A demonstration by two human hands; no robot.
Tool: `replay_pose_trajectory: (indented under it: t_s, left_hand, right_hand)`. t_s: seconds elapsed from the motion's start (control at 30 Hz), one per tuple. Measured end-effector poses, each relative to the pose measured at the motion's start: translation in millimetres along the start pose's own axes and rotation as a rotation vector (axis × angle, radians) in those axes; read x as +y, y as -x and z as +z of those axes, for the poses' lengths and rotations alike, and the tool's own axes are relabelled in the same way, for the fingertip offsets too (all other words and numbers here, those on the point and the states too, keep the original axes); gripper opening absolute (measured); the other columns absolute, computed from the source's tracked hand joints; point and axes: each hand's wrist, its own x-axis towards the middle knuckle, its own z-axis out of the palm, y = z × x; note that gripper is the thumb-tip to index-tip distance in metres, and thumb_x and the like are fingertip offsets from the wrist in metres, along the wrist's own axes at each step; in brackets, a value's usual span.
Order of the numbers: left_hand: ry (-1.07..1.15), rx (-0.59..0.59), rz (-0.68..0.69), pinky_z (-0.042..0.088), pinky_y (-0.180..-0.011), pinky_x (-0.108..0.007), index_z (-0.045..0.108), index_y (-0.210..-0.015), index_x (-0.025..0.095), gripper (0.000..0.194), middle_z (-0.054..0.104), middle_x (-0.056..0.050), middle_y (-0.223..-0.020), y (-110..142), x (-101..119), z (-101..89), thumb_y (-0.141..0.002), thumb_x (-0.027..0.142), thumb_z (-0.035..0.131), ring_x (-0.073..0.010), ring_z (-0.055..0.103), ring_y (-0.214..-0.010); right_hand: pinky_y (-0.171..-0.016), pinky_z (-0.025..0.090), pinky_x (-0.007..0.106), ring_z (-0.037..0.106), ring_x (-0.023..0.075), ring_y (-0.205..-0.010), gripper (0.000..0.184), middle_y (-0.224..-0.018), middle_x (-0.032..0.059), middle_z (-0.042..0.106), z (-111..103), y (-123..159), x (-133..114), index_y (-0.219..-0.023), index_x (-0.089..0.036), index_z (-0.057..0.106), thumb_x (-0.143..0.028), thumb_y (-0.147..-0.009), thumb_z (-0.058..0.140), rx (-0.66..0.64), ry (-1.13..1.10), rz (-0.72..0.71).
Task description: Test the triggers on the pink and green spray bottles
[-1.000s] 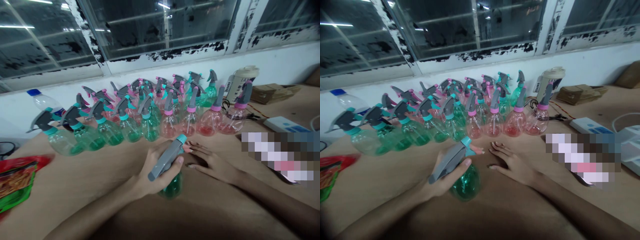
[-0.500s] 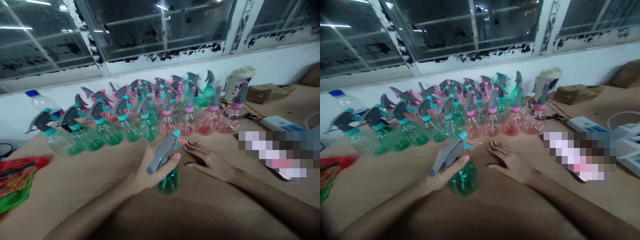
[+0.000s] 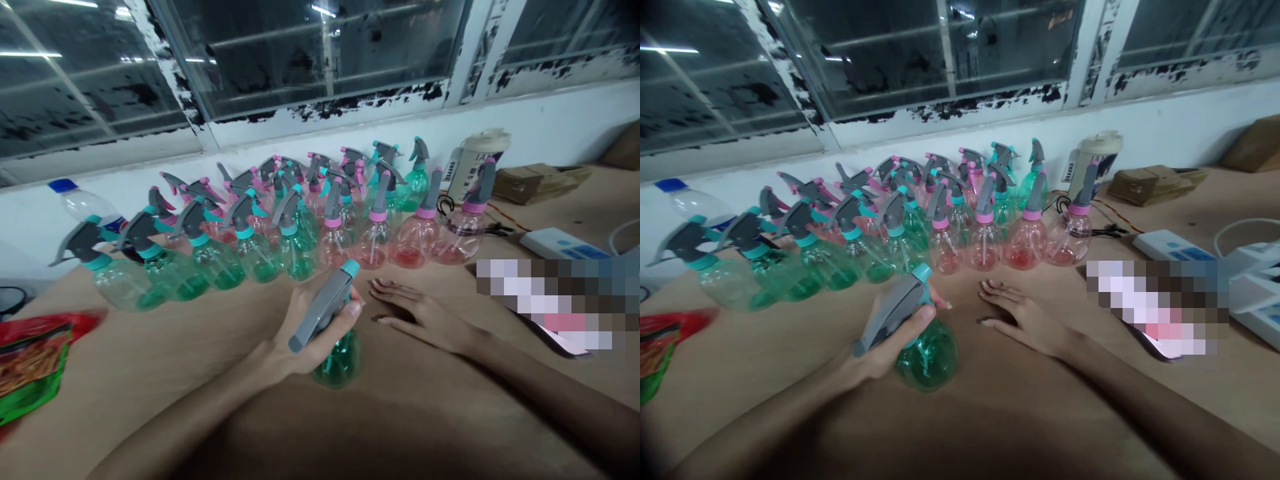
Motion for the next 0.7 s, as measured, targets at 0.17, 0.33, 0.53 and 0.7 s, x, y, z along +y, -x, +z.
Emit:
replay_pose_trajectory:
  t_s: [0.17,0.33,0.53,0.7]
  left_hand:
    - [-0.025,-0.015,0.009,0.049,-0.066,-0.032,0.058,-0.082,0.022,0.012,0.060,-0.001,-0.072,-1.0,3.6,-3.3,-0.084,0.027,0.047,-0.0174,0.060,-0.067]
    - [-0.025,0.014,-0.050,0.050,-0.065,-0.034,0.061,-0.098,0.023,0.021,0.059,0.000,-0.068,0.2,2.0,-2.0,-0.084,0.033,0.049,-0.0174,0.056,-0.060]
    - [-0.013,0.031,0.000,0.051,-0.070,-0.036,0.060,-0.088,0.022,0.016,0.062,-0.003,-0.077,-0.3,3.7,-0.9,-0.083,0.032,0.050,-0.0198,0.059,-0.072]
    - [0.022,0.011,0.037,0.049,-0.077,-0.036,0.057,-0.101,0.023,0.020,0.060,-0.002,-0.079,-2.9,4.8,-3.0,-0.082,0.027,0.051,-0.0194,0.060,-0.078]
  right_hand:
    - [-0.111,0.029,0.044,0.036,0.0230,-0.132,0.055,-0.141,0.0079,0.044,-0.6,-0.2,-1.0,-0.135,-0.017,0.043,-0.046,-0.088,0.049,-0.009,-0.005,0.003]
    - [-0.110,0.031,0.045,0.037,0.0234,-0.131,0.054,-0.140,0.0076,0.046,-1.1,-0.1,0.0,-0.134,-0.018,0.046,-0.046,-0.088,0.050,0.010,-0.035,0.016]
    - [-0.109,0.032,0.046,0.038,0.0229,-0.130,0.052,-0.139,0.0048,0.047,-3.1,0.2,3.9,-0.136,-0.023,0.042,-0.043,-0.089,0.050,0.007,-0.071,0.012]
    - [-0.109,0.033,0.045,0.039,0.0220,-0.130,0.050,-0.139,0.0039,0.047,-1.7,1.3,5.9,-0.133,-0.023,0.046,-0.044,-0.088,0.050,0.018,-0.083,0.028]
